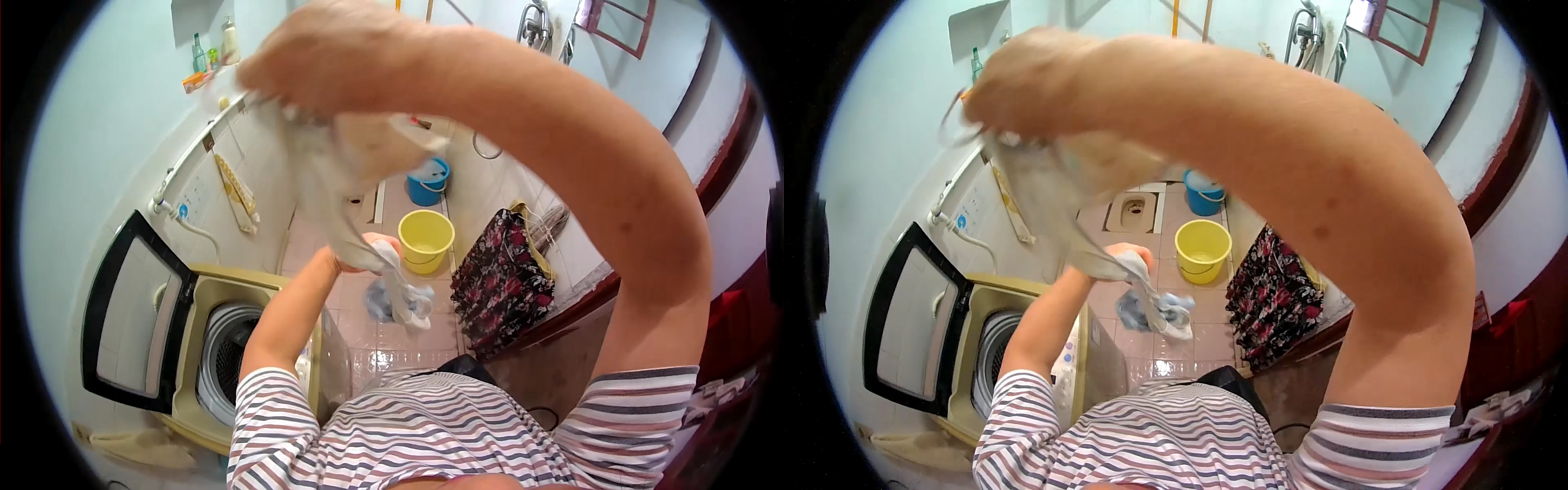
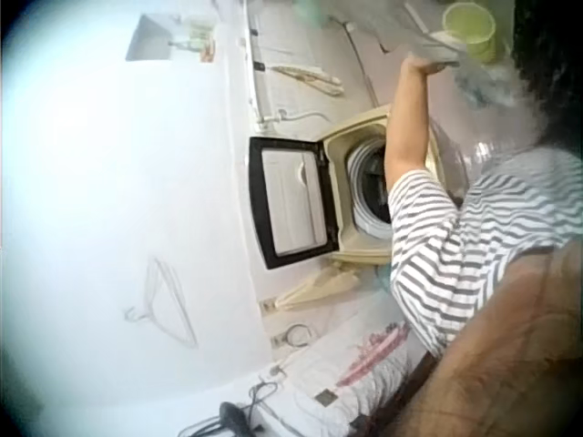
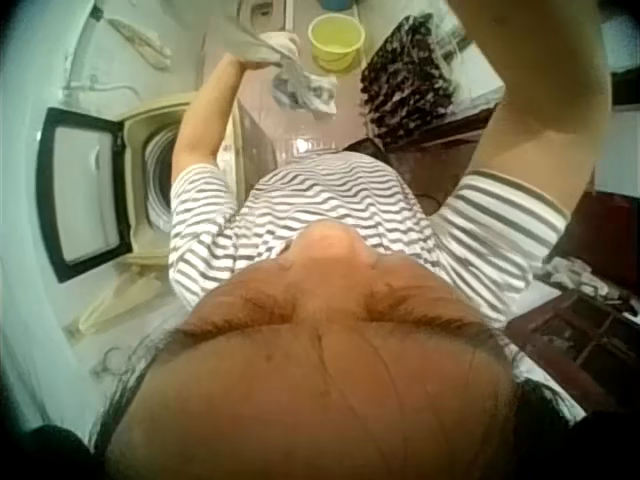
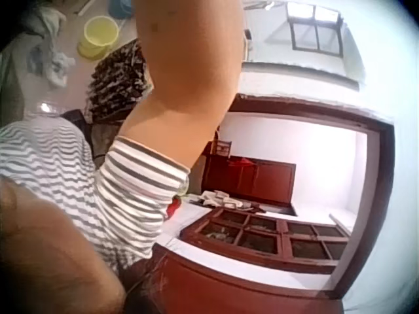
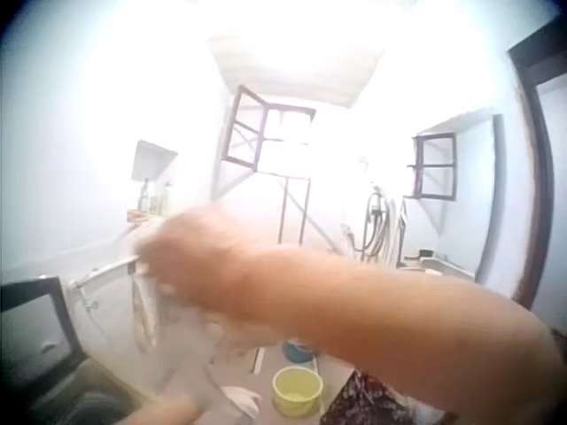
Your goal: The person takes wet clothes out of a washing machine, puts them onto hangers, and shakes out a blue undergarment before placing it on a hanger in a laundry room.
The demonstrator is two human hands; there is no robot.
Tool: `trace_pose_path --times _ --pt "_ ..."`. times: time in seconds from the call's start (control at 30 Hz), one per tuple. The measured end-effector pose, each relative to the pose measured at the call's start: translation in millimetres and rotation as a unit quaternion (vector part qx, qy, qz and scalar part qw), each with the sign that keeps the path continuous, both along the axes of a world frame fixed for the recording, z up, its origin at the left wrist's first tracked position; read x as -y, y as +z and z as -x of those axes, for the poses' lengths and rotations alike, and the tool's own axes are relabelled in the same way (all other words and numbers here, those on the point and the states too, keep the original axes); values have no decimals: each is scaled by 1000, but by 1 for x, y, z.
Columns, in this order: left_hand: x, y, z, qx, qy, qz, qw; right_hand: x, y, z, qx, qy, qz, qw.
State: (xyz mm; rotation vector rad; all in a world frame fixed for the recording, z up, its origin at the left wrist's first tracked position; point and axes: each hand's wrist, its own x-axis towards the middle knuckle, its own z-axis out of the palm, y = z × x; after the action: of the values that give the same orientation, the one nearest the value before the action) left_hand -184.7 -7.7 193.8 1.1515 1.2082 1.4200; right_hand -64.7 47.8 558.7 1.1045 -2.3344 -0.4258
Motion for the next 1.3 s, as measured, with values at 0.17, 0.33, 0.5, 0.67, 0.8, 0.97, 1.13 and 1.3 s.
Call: trace_pose_path --times 0.17,0.33,0.5,0.67,0.8,0.97,1.13,1.3 --pt "-67 -43 -165 35 12 3 999 20 -49 -5 118 29 -45 991" --pt "-52 34 -173 110 -82 -12 991 -12 -183 34 431 63 -68 898" --pt "-11 -34 -177 313 11 -96 945 -92 -282 56 540 -26 94 836" --pt "-11 -153 -196 662 -22 71 746 -144 -376 47 455 -163 125 867" --pt "-97 -145 -213 60 -258 20 964 -130 -435 45 457 -160 111 868" --pt "-144 -165 -211 162 -193 -173 952 -130 -585 -6 671 -219 74 705" --pt "-121 -290 -160 477 -79 -77 872 -181 -772 -154 831 -340 371 236" --pt "-50 -460 -108 392 397 148 817 -197 -887 -164 702 -381 588 -131"
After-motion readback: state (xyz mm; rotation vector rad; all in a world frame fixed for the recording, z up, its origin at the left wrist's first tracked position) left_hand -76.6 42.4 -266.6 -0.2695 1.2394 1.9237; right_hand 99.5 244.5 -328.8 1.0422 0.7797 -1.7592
